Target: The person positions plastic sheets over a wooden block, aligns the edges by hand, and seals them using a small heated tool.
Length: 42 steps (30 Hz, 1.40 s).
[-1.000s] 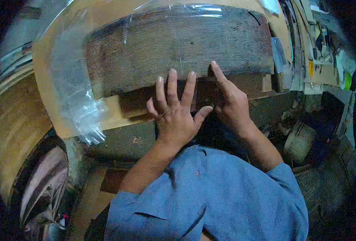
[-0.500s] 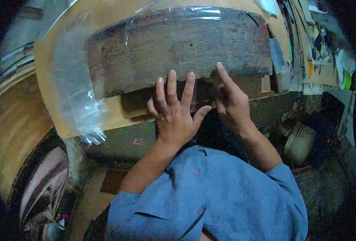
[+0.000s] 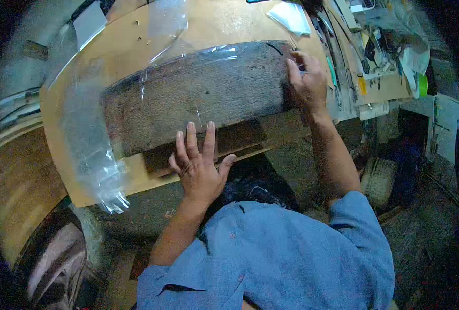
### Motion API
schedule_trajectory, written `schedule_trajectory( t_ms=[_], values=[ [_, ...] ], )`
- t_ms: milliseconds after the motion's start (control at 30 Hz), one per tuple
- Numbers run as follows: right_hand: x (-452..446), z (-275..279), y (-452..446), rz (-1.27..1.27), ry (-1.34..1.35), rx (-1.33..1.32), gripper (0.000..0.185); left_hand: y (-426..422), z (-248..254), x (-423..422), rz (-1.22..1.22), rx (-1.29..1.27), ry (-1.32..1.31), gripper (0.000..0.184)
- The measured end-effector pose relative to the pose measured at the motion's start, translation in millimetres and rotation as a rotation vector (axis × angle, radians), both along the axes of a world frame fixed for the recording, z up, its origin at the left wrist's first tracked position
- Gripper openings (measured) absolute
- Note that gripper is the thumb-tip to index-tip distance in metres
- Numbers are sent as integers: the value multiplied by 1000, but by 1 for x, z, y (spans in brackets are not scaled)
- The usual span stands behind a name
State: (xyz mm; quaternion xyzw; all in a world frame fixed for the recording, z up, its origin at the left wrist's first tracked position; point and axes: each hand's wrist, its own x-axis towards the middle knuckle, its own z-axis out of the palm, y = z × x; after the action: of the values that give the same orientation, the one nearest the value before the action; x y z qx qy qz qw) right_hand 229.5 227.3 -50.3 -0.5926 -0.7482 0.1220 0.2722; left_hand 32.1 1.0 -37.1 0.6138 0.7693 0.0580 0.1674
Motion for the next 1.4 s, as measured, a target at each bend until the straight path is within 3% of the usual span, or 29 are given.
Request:
schedule_trajectory(
  t_ms=[100, 367, 433, 500, 567, 633, 700, 733, 800, 900, 1400],
  values=[
    [-10, -10, 16, 64, 34, -57, 23, 0, 2, 1, 10, -24, -11, 78],
    [-19, -13, 22, 133, -254, 46, 17, -1, -2, -1, 16, 0, -20, 79],
    [-25, 7, 8, 39, -215, -134, 20, -3, -2, 0, 21, -10, 3, 78],
    [-31, 15, -9, 40, -108, -184, 15, -3, -4, -2, 21, 29, -38, 77],
    [-37, 20, -35, 200, 432, -492, 13, -2, -3, -2, 30, 8, -50, 77],
    [-48, 17, -64, 315, 524, -519, 22, -2, -1, -2, 35, -15, -61, 78],
    [-64, 16, -92, 385, 675, -575, 17, -1, -1, -2, 32, -26, -35, 78],
    [-66, 12, -96, 385, 674, -578, 17, -2, -2, -3, 33, -28, -37, 78],
    [-70, 6, -102, 558, 346, -379, 27, -2, -5, -5, 11, -33, -21, 81],
    [-82, 11, -107, 542, 245, -269, 22, -2, -5, -5, 11, -33, -30, 82],
    [-90, 10, -104, 580, 87, -263, 18, -6, -10, -7, 2, -4, -9, 76]
  ],
)
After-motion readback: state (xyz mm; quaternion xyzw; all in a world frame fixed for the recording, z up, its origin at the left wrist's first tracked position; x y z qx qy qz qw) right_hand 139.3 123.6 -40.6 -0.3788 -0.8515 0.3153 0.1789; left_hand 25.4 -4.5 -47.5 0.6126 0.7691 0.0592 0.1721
